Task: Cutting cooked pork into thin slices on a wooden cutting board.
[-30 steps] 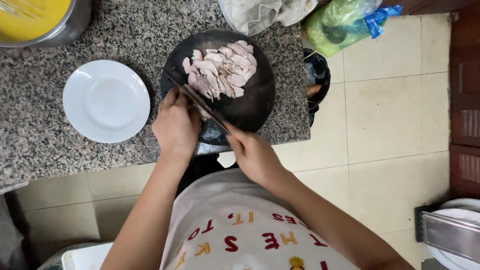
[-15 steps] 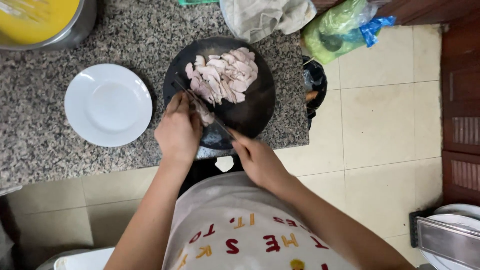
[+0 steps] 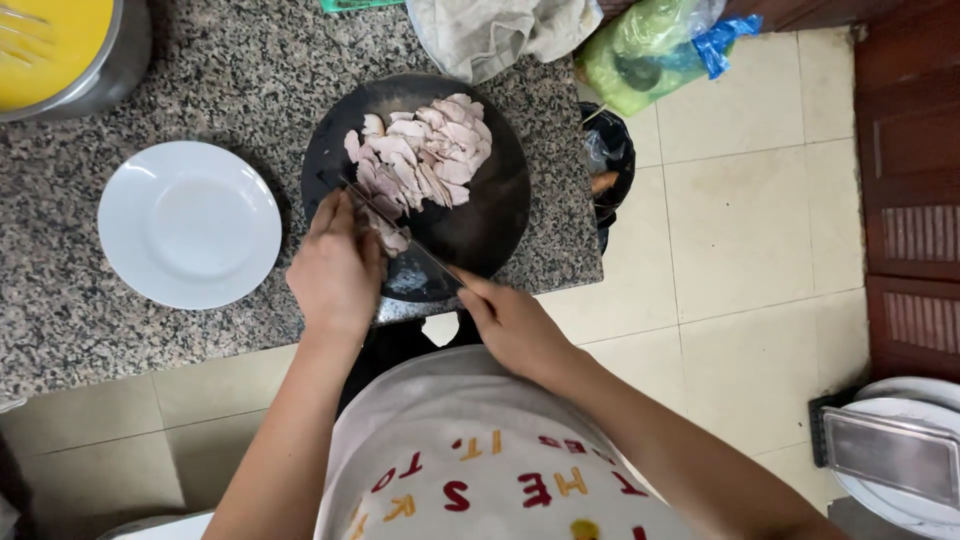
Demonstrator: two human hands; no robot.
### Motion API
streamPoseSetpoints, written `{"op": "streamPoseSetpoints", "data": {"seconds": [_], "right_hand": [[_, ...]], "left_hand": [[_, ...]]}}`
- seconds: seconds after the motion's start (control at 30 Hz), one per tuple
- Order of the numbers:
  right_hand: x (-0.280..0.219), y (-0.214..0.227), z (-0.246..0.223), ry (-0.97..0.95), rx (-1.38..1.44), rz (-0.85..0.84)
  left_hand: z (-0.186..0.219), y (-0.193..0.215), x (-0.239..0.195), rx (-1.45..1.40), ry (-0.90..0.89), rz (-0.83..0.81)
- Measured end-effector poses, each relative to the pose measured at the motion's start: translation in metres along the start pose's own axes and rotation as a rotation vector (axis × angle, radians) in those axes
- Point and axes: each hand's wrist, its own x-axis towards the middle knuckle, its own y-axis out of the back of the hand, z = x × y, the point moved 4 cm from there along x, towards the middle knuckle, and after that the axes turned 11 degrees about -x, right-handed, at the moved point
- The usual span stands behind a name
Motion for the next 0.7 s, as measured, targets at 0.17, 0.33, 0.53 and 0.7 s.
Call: {"op": "streamPoseSetpoints", "data": {"seconds": [0.17,0.33,0.53,0.7], "right_hand": [[0.035,-0.01,-0.016,-0.057,0.017,0.013],[0.036,-0.01,-0.021,-0.091,-0.045,-0.012],[0.012,-0.006,-0.009,-0.12,-0.033,-0.061],[0.063,-0.032,-0.021,0.076,-0.069,0.185]], "left_hand": [[-0.008,-0.002,0.002,0.004,-0.024,-0.031],[-0.006,-0.001,0.003,-0.009,-0.023,-0.024],[-0.008,-0.002,0.002,0.003,-0.007,-0.042],[-0.011,-0.003,0.003,-0.016,-0.037,-0.054]]}}
